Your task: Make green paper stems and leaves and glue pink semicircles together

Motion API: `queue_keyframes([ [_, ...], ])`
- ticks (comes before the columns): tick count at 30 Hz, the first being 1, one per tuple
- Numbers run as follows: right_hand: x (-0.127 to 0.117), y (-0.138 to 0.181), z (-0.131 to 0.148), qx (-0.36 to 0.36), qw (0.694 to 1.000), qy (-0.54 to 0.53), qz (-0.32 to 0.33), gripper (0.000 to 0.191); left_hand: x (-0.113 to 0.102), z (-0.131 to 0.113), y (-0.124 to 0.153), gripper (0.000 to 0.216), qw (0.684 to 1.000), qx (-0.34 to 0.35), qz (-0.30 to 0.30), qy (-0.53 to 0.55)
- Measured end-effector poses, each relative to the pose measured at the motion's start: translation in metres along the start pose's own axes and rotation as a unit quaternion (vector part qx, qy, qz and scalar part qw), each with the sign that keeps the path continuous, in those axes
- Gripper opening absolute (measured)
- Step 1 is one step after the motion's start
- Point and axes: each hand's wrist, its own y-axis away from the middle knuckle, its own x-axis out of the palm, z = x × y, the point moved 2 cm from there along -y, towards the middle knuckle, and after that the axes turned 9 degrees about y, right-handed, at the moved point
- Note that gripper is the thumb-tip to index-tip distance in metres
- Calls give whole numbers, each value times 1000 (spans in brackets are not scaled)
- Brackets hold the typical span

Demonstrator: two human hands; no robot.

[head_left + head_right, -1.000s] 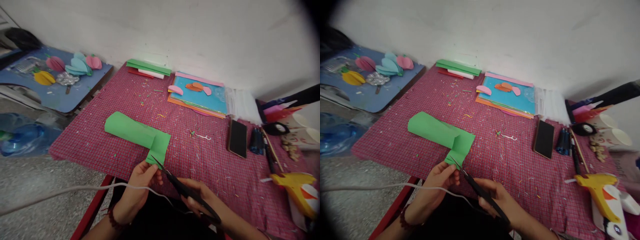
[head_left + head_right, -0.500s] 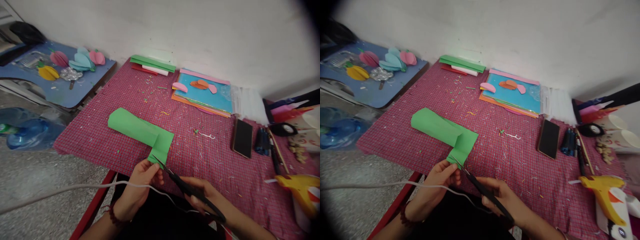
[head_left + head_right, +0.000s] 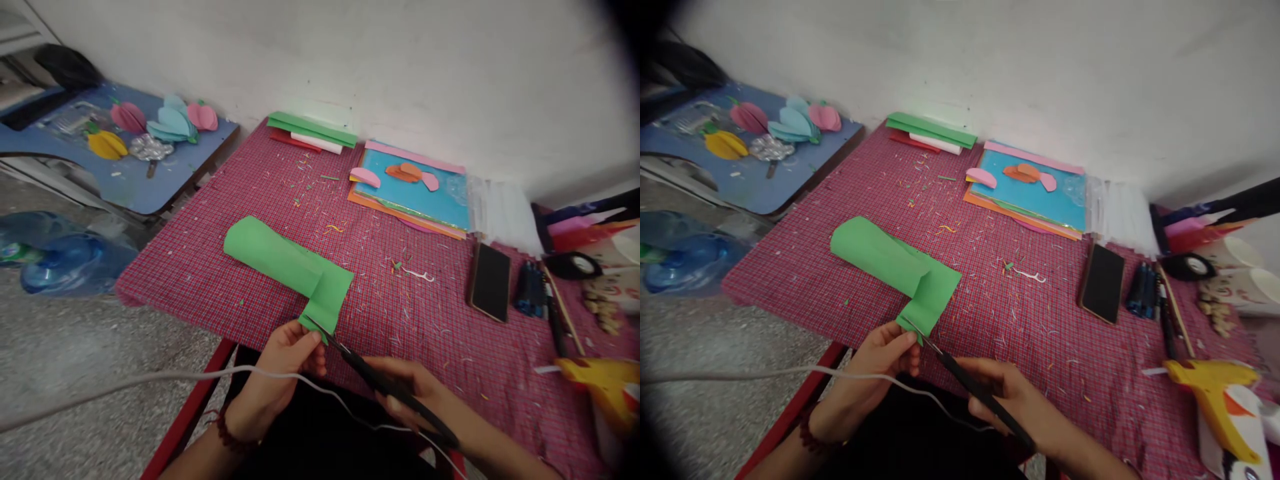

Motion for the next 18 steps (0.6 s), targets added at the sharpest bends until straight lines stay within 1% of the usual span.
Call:
queue_keyframes([
  [5,-5,1,7,0,1000,16,15,59,-2,-1,-1,27,1000,-15,0,-5],
  [11,-7,1,14,14,999,-20,34,62,-6,-2,-6,28,998,-49,30,15],
  [13,-5,0,11,11,998,-37,39,66,-5,-3,-7,26,998,-48,28,22],
  [16,-4,1,4,11,998,-49,24,71,-3,-4,-6,25,999,-34,26,15],
  [18,-3,1,1,15,999,-49,17,71,-1,-4,-6,25,1000,-21,19,0],
])
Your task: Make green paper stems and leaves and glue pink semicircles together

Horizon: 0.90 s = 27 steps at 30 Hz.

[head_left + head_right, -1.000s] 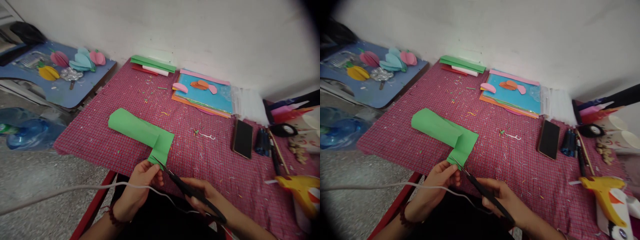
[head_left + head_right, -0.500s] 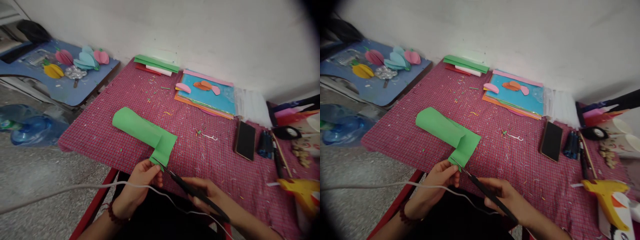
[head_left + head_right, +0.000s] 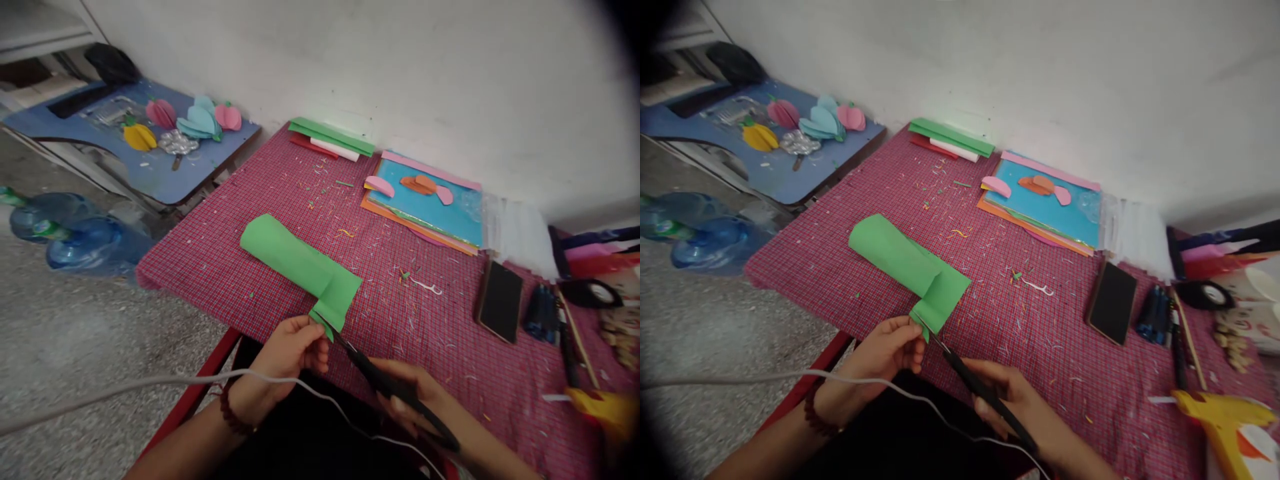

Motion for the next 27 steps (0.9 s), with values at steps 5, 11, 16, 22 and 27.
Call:
queue_keyframes([
  [5,0,0,9,5,1000,7,14,66,-1,-1,3,26,996,58,-32,-65],
  [11,2,0,19,7,1000,-11,4,70,-2,-3,3,29,990,91,-24,-106],
  [16,1,-1,8,0,1000,-7,20,69,-2,-5,2,28,991,77,-32,-106],
  [22,-1,-3,7,2,1000,-10,23,68,-5,-8,0,31,992,65,-19,-106],
  [27,-3,-3,6,9,1000,14,18,62,-8,-9,-3,33,993,48,-3,-106],
])
